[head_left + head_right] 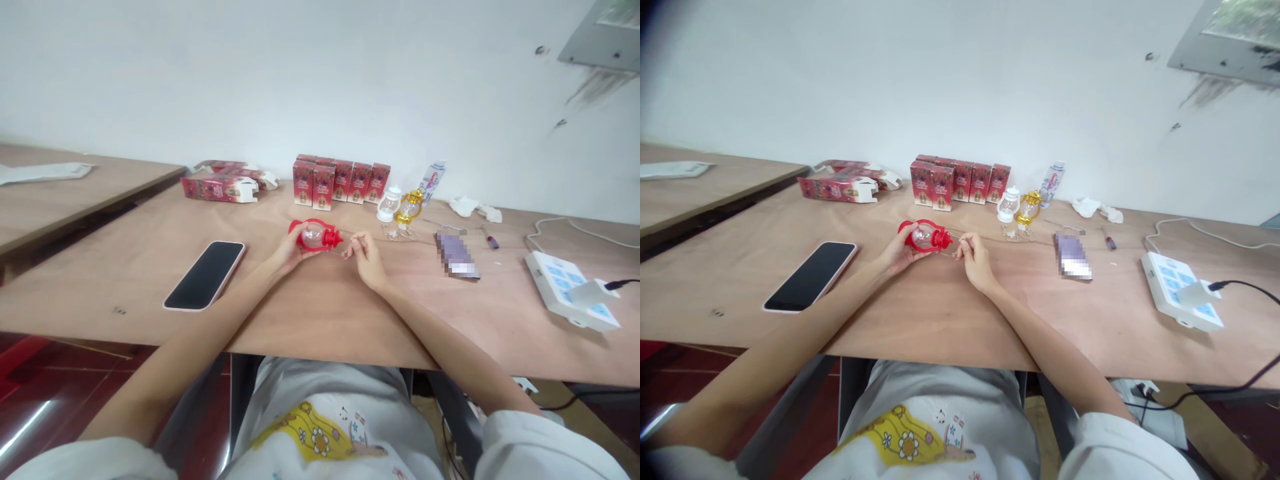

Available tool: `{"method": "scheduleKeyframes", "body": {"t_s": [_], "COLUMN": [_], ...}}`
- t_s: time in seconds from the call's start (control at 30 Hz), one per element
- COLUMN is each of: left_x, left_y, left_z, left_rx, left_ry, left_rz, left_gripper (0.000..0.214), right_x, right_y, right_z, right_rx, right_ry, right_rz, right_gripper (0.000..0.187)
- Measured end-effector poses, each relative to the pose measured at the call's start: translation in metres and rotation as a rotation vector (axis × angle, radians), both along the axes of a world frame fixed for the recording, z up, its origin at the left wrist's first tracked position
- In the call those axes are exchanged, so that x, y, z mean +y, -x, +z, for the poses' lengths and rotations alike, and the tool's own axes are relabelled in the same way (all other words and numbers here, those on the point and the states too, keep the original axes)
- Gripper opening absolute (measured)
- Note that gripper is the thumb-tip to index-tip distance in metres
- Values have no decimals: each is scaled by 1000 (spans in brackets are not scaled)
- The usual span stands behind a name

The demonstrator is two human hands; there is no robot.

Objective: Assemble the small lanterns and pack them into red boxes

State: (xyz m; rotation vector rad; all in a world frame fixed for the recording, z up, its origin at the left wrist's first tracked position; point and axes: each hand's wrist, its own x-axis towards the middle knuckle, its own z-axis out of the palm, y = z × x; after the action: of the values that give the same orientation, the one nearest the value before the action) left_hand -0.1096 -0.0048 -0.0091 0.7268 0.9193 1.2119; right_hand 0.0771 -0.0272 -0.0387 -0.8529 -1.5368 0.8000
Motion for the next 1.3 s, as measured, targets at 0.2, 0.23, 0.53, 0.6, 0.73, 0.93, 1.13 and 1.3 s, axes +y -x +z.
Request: {"method": "scheduleKeyframes", "body": {"t_s": [0.2,0.23,0.53,0.6,0.73,0.93,1.13,1.3], "left_x": [-3,-4,-5,-4,-2,-3,-6,-8], "left_y": [-2,-2,-2,-1,1,1,-1,-2], "left_z": [3,3,3,1,-2,-2,2,3], "left_rx": [-15,-19,49,69,85,86,58,9], "left_ry": [24,34,-5,-21,-53,-56,-69,-85], "left_rz": [-52,-57,-60,-70,-76,-94,-98,-86], "left_gripper": [23,24,26,28,31,29,26,23], "right_x": [2,1,-8,-9,-8,-7,-2,4], "right_y": [-1,-1,-5,-5,-6,-7,-5,-6], "right_z": [1,1,14,15,15,14,10,7], "right_rx": [-49,-67,-232,-258,-270,-278,-207,-162], "right_ry": [26,23,-52,-52,-58,-54,-19,1], "right_rz": [-28,-36,-94,-91,-82,-72,-56,-41], "right_gripper": [21,21,19,20,21,21,22,25]}}
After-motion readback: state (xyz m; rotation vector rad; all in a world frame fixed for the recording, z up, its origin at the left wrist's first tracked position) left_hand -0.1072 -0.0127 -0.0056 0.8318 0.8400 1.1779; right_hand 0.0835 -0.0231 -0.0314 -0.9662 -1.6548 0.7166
